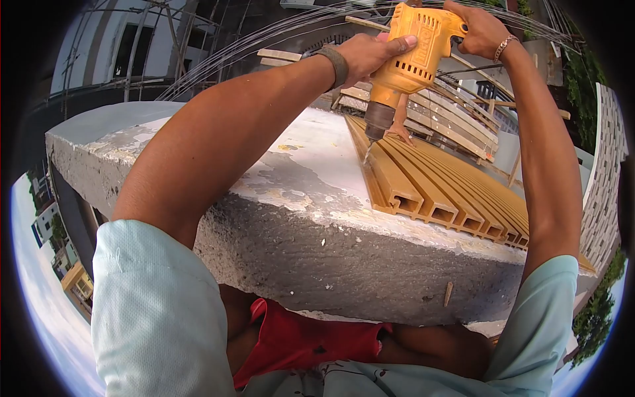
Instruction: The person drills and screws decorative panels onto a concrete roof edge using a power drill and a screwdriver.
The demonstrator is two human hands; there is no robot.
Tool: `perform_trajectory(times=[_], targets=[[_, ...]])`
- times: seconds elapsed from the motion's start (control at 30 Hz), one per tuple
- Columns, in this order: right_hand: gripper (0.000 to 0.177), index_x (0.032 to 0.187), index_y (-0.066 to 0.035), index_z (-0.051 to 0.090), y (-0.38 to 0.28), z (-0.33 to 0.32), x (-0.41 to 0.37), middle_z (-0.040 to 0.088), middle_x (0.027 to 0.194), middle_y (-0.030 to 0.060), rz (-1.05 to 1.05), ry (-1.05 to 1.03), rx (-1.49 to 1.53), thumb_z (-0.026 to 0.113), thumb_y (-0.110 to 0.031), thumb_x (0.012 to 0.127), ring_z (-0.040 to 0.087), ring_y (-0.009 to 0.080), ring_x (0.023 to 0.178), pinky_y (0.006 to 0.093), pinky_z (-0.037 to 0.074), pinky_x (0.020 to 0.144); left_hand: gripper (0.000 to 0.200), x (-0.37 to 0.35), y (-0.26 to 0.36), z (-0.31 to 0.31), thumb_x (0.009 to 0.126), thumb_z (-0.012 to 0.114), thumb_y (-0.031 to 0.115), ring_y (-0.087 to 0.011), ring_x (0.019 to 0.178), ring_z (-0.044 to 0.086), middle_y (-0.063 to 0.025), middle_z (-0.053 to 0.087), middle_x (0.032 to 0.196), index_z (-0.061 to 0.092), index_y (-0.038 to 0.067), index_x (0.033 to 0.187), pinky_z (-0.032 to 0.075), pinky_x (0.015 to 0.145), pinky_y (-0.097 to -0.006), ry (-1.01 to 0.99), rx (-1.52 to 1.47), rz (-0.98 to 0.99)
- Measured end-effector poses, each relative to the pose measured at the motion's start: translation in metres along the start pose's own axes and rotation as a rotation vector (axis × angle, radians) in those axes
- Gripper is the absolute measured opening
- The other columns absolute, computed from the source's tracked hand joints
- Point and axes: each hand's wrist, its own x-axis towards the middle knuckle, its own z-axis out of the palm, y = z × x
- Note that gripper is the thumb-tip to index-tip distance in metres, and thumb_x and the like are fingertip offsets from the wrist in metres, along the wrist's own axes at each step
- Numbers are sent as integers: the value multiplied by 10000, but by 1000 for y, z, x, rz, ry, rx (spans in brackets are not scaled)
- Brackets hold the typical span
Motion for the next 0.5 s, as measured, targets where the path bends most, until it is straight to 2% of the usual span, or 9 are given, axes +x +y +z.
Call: perform_trajectory(times=[0.27,0.33,0.5], targets=[[392,850,-120,546,0,2,0,617,779,107,-29,33,53,744,-186,518,599,311,731,401,473,635,719,-1,-2,1,818,588,601,-261,1141,555,-139,573,1207,469,45,1259,376,1019,-482,-4,4,18],[389,850,-120,549,-1,2,-2,617,780,109,3,28,51,745,-183,519,599,311,730,400,474,638,757,-4,0,3,809,582,622,-279,1168,532,-155,561,1222,465,26,1261,361,1025,-495,63,28,-15],[400,871,-124,562,2,3,-2,624,794,112,-12,19,18,746,-175,520,602,313,738,394,480,649,807,-6,1,5,795,574,652,-306,1218,484,-172,542,1251,471,8,1270,320,1029,-548,46,22,6]])
